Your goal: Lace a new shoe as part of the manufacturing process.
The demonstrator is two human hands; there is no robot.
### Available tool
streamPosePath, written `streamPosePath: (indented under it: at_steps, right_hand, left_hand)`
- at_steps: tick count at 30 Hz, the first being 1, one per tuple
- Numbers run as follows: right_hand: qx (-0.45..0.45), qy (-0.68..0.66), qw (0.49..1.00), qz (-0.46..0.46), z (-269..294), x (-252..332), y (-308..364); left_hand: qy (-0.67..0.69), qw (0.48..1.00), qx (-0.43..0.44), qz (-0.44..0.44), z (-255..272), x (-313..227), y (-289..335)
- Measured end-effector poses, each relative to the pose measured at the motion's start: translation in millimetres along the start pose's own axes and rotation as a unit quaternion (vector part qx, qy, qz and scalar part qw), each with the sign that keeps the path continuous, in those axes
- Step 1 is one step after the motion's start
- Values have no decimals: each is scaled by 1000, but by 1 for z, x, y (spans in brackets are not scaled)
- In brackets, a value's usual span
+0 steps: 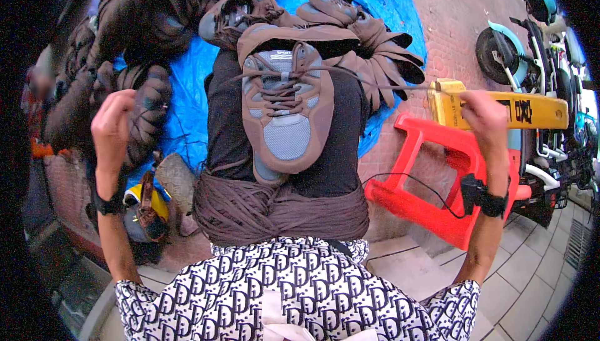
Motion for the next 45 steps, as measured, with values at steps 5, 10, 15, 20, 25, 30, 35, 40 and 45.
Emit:
streamPosePath:
  at_steps: [5, 10, 15, 20, 25, 30, 35, 40, 45]
  right_hand:
    - [-34, -274, 959, -58, -66, 28, -55]
    - [-59, -326, 939, -91, -111, 70, -147]
    - [-99, -346, 932, 35, -92, 129, -175]
    - [-33, -445, 893, -55, -100, 100, -146]
    - [-25, -324, 945, 26, -101, 106, -108]
    - [-23, -636, 756, -157, -132, 93, -90]
    - [1, -626, 762, -165, -138, 101, -92]
    - [-22, -600, 781, -172, -136, 91, -87]
    - [8, -621, 769, -151, -130, 91, -95]
  left_hand:
    - [91, 994, 12, -54, -63, -61, -21]
    - [-41, 989, 2, -144, -122, -115, -43]
    - [-79, 980, 41, -178, -143, -118, -40]
    - [-12, 981, 80, -177, -145, -113, -31]
    - [-28, 980, 45, -191, -139, -118, -30]
    - [-87, 978, 72, -174, -147, -122, -39]
    - [10, 962, 262, -74, -173, -111, -57]
    - [174, 915, 359, 56, -168, -91, -35]
    - [172, 962, 211, 5, -137, -87, -28]
Point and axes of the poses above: each hand's wrist, its own y-axis away from the middle knuckle, its own z-axis out of the back of the hand, x = y × z, the point moved 10 cm from there along -y, towards the middle knuckle, and after that the axes turned 7 degrees about z, right-handed, at the moved point
